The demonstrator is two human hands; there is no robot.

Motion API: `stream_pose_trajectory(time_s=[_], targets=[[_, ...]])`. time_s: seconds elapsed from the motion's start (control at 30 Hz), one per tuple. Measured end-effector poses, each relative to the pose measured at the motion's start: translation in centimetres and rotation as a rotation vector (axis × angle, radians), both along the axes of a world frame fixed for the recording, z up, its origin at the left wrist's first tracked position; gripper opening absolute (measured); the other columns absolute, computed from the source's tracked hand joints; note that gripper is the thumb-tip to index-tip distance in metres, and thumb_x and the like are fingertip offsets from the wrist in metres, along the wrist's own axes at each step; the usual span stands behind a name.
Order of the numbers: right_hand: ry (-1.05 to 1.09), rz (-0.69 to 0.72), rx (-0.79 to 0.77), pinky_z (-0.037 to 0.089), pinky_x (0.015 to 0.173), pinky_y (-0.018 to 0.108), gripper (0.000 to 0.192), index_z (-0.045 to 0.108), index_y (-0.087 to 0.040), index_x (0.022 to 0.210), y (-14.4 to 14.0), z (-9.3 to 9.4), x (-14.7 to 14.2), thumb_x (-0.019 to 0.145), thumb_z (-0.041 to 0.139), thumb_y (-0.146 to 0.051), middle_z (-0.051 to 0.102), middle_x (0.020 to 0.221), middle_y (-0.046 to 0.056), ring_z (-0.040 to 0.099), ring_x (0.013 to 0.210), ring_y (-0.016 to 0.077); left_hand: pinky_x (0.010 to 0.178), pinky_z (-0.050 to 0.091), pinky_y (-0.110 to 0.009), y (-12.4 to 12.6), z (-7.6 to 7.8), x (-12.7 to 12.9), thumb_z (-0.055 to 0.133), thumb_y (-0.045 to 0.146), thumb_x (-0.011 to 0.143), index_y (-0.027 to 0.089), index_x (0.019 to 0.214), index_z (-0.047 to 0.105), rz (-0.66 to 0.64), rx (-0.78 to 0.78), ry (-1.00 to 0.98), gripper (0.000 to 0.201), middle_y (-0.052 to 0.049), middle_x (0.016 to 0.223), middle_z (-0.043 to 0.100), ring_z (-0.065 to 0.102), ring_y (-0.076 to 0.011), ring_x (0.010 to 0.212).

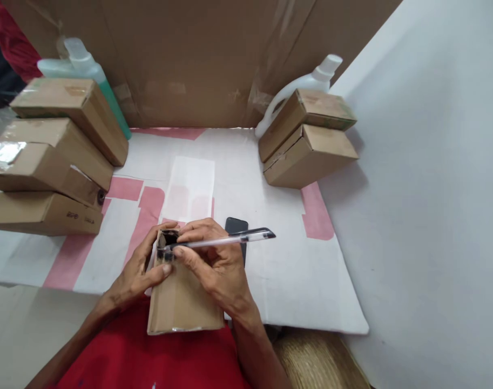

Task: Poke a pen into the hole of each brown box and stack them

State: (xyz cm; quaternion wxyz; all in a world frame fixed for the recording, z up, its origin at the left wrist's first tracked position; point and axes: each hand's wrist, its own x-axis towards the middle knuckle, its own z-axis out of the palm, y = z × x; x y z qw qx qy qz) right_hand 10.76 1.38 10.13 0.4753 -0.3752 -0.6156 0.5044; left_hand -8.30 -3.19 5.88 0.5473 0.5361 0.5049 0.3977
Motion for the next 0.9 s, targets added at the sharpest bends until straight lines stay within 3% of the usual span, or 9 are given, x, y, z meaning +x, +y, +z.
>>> stream_pose_trajectory(time_s=[0.07, 0.13, 0.4, 0.73, 0.9], targets=[[-0.069, 0.008, 0.052, 0.062, 0.087, 0.039, 0.007, 0.077, -0.027, 0.091, 0.1, -0.2, 0.0, 0.089, 0.076, -0.021, 0.072, 0.101, 0.004, 0.07, 0.097, 0.0203, 0.119, 0.04, -0.05, -0.1, 0.0, 0.0, 0.07, 0.042, 0.086, 0.026, 0.151, 0.044, 0.005, -0.006, -0.002, 0.072, -0.013, 0.155, 0.051, 0.05, -0.0368, 0.142], [-0.101, 0.029, 0.071, 0.06, 0.091, 0.042, 0.007, 0.075, -0.026, 0.091, 0.2, -0.2, 0.2, 0.09, 0.074, -0.02, 0.071, 0.103, 0.004, 0.07, 0.099, 0.021, 0.118, 0.04, -0.051, -0.1, 0.0, 0.0, 0.07, 0.042, 0.086, 0.025, 0.151, 0.044, 0.006, -0.01, -0.004, 0.072, -0.013, 0.155, 0.052, 0.05, -0.0374, 0.142], [-0.134, 0.015, 0.079, 0.057, 0.084, 0.036, 0.01, 0.065, -0.024, 0.085, -0.1, -0.1, 0.6, 0.09, 0.062, -0.016, 0.068, 0.101, 0.004, 0.066, 0.095, 0.0193, 0.12, 0.04, -0.05, -0.1, 0.1, 0.0, 0.069, 0.043, 0.088, 0.028, 0.15, 0.045, -0.001, -0.001, 0.01, 0.069, -0.012, 0.155, 0.051, 0.05, -0.0359, 0.143], [-0.229, -0.186, 0.084, 0.052, 0.065, 0.03, 0.011, 0.06, -0.024, 0.085, -0.3, -0.4, 0.1, 0.095, 0.058, -0.019, 0.066, 0.1, 0.004, 0.064, 0.086, 0.0174, 0.122, 0.038, -0.052, -0.3, -0.6, -0.1, 0.069, 0.048, 0.09, 0.028, 0.153, 0.043, 0.012, -0.021, -0.019, 0.071, -0.012, 0.158, 0.048, 0.047, -0.0374, 0.146], [-0.206, -0.29, 0.117, 0.057, 0.077, 0.032, 0.006, 0.065, -0.024, 0.092, 0.9, -0.6, -0.4, 0.098, 0.063, -0.024, 0.068, 0.108, 0.006, 0.068, 0.099, 0.0191, 0.12, 0.04, -0.05, -0.5, -0.6, -0.1, 0.068, 0.049, 0.091, 0.028, 0.153, 0.043, 0.037, -0.013, -0.016, 0.07, -0.012, 0.157, 0.049, 0.048, -0.0366, 0.145]])
